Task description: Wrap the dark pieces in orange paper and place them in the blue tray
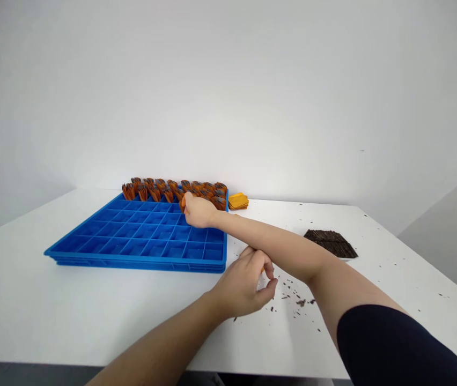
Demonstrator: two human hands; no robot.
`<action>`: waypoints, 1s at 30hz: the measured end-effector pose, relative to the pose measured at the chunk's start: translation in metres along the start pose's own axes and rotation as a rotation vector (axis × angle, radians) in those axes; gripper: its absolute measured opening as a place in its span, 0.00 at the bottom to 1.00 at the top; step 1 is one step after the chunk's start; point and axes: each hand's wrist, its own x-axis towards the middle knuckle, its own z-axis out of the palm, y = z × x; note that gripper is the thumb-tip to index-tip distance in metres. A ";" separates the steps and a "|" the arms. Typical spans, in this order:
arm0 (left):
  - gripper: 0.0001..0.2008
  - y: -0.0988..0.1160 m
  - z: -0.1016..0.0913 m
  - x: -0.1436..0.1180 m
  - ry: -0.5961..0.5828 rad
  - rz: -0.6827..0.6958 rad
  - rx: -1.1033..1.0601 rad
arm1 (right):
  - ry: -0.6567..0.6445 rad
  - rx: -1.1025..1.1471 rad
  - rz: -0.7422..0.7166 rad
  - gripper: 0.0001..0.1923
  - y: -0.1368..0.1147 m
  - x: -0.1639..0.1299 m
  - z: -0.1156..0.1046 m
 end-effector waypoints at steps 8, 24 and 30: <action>0.11 0.000 0.000 0.001 -0.001 0.005 0.008 | -0.024 -0.008 0.051 0.14 0.004 0.000 0.000; 0.11 -0.002 0.003 0.000 0.080 -0.100 0.000 | -0.233 -0.190 -0.035 0.20 0.007 0.010 -0.001; 0.10 -0.001 0.003 0.000 0.018 0.027 0.075 | -0.151 -0.294 -0.109 0.13 -0.010 -0.006 -0.029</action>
